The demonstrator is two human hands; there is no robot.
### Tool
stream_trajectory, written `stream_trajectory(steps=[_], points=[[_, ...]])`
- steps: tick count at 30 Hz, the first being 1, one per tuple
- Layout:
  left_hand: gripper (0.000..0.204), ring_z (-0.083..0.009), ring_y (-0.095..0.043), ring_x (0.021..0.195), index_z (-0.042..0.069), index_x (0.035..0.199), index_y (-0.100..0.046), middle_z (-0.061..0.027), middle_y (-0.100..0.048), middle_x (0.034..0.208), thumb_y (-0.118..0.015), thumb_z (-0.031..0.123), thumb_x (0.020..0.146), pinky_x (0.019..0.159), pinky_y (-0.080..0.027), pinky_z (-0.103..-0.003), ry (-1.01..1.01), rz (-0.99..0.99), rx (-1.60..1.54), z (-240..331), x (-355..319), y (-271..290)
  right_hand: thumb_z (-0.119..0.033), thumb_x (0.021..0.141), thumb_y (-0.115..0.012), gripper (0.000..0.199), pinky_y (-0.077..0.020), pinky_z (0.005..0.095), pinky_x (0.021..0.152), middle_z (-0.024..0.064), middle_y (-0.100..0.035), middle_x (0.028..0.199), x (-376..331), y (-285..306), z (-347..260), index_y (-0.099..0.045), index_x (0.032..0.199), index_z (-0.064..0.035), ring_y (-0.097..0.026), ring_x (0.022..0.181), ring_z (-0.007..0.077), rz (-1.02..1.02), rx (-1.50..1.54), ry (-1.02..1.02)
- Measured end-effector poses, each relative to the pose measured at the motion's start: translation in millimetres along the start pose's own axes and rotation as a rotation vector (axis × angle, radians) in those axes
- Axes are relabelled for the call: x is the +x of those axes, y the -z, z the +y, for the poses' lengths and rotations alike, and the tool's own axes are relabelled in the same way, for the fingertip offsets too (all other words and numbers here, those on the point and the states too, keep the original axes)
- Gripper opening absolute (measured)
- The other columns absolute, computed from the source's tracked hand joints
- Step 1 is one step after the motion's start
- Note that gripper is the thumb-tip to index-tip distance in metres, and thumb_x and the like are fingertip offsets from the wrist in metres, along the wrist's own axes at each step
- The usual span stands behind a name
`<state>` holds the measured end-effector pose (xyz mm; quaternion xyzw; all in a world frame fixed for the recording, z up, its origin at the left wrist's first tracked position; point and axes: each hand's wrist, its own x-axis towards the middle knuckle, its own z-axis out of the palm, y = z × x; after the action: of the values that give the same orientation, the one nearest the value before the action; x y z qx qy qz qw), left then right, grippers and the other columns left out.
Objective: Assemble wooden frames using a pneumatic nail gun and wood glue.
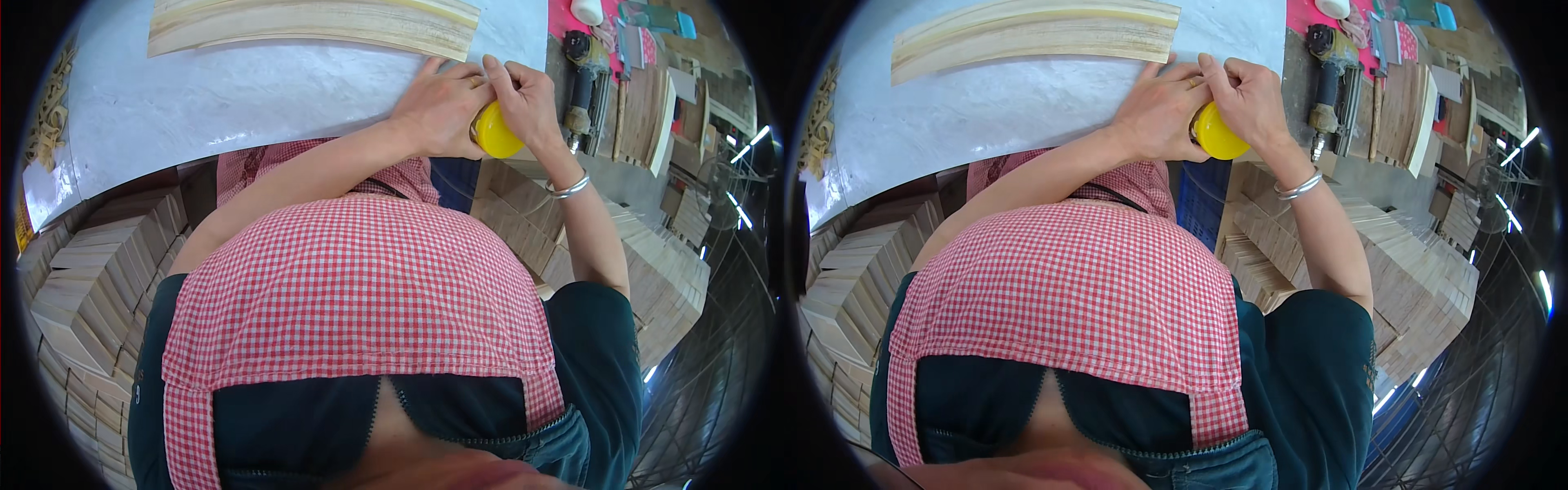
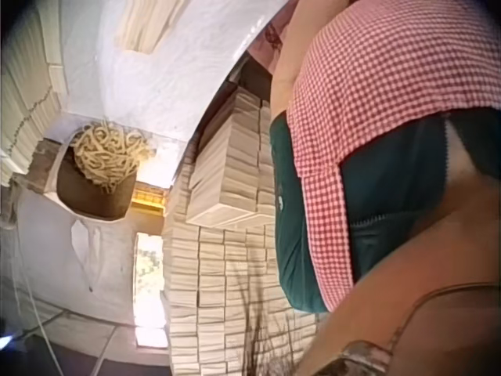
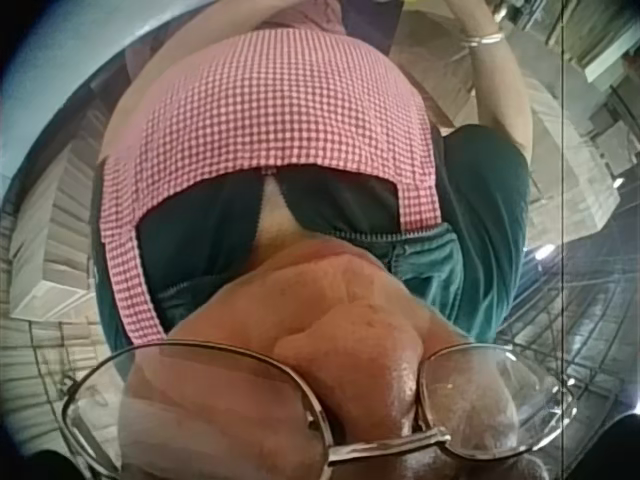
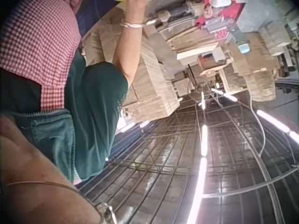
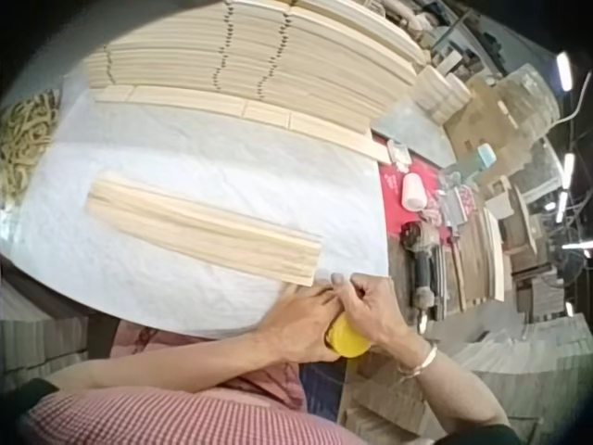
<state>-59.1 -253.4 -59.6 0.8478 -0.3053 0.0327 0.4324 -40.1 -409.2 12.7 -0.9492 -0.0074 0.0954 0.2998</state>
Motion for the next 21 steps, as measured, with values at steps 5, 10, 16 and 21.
stream_trajectory(steps=[5, 10, 16, 21], points=[[0.065, -0.0224, -0.053, 0.123, 0.013, 0.119, -0.065, -0.0032, -0.069, 0.120, -0.085, 0.039, 0.064, 0.115, -0.030, -0.051, 0.054, -0.115, -0.009, 2.3, 0.2, 2.9, -0.029, 0.098, -0.065, 0.046, -0.0367, 0.0247, 0.049, 0.0020, -0.049, 0.057, -0.2, -2.6, 2.5, -0.055, 0.065, 0.0021, -0.037, 0.053, 0.0111, -0.013, -0.029, 0.008], [0.063, -0.0220, -0.052, 0.125, 0.013, 0.118, -0.065, -0.0028, -0.069, 0.119, -0.084, 0.039, 0.064, 0.115, -0.031, -0.050, 0.060, -0.106, -0.018, -1.1, 1.8, 5.4, -0.030, 0.097, -0.066, 0.048, -0.0356, 0.0254, 0.048, 0.0016, -0.047, 0.055, -1.2, 4.9, -8.9, -0.053, 0.063, 0.0016, -0.036, 0.051, 0.0112, -0.019, -0.145, 0.045], [0.065, -0.0214, -0.052, 0.125, 0.015, 0.120, -0.063, -0.0016, -0.068, 0.118, -0.084, 0.039, 0.064, 0.112, -0.032, -0.047, 0.060, -0.084, -0.001, -0.8, 2.6, 3.5, -0.028, 0.095, -0.067, 0.048, -0.0339, 0.0283, 0.044, 0.0039, -0.046, 0.050, -12.6, 23.6, -19.5, -0.053, 0.060, 0.0010, -0.034, 0.046, 0.0139, -0.035, -0.128, 0.149], [0.068, -0.0209, -0.052, 0.125, 0.015, 0.123, -0.061, -0.0012, -0.066, 0.121, -0.084, 0.040, 0.064, 0.112, -0.032, -0.046, 0.034, -0.049, 0.005, -2.7, 0.7, -0.1, -0.024, 0.096, -0.067, 0.047, -0.0323, 0.0273, 0.045, 0.0019, -0.043, 0.051, -25.6, 34.7, -15.9, -0.050, 0.059, -0.0001, -0.033, 0.047, 0.0125, -0.108, 0.017, 0.141]])
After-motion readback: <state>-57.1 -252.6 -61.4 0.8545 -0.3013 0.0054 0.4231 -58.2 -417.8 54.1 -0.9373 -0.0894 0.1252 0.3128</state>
